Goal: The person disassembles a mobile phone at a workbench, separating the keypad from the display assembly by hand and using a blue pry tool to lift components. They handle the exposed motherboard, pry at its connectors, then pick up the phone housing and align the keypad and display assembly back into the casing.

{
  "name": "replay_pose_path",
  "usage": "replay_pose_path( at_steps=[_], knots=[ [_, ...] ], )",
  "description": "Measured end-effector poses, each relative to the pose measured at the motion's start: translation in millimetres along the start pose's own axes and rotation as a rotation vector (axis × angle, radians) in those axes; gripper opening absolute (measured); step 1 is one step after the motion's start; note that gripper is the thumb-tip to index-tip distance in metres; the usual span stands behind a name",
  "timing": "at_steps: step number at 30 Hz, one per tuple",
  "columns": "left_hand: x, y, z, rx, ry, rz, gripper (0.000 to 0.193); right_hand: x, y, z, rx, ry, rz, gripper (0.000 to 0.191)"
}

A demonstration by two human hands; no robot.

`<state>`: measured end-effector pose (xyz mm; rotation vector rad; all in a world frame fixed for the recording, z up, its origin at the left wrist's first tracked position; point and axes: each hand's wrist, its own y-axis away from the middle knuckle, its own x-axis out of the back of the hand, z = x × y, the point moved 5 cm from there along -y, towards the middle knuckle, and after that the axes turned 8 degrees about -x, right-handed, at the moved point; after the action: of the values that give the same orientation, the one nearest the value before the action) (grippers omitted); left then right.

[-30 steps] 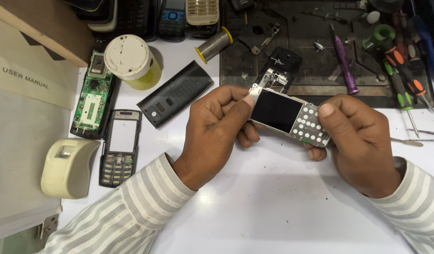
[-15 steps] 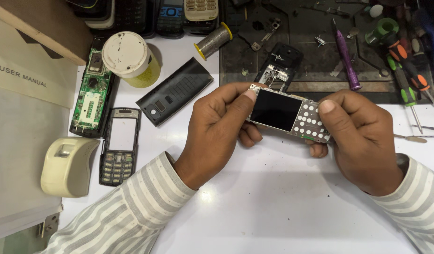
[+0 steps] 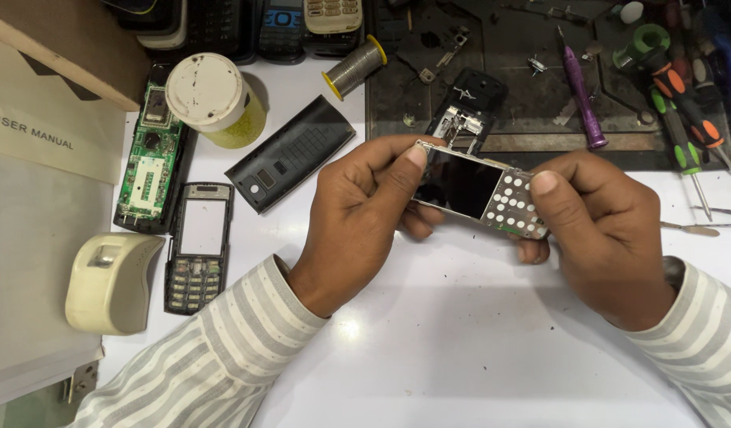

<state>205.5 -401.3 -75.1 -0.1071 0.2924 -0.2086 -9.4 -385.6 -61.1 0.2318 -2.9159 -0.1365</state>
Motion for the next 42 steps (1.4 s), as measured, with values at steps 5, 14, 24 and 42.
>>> replay_pose_path(
  at_steps=[5,14,24,42],
  knots=[
    [-3,0,6,0.01,0.003,-0.062,0.044,3,-2,0,-0.064,-0.092,0.033,0.027],
    [-7,2,10,0.044,0.02,-0.133,0.053,2,-4,-6,-0.048,-0.192,0.0,0.029],
    [-5,1,9,0.048,0.088,-0.131,0.051,3,-6,-6,-0.098,-0.215,-0.019,0.027],
    [-3,-2,14,-0.038,0.019,-0.076,0.04,4,-2,-6,-0.08,-0.166,-0.073,0.018]
  ],
)
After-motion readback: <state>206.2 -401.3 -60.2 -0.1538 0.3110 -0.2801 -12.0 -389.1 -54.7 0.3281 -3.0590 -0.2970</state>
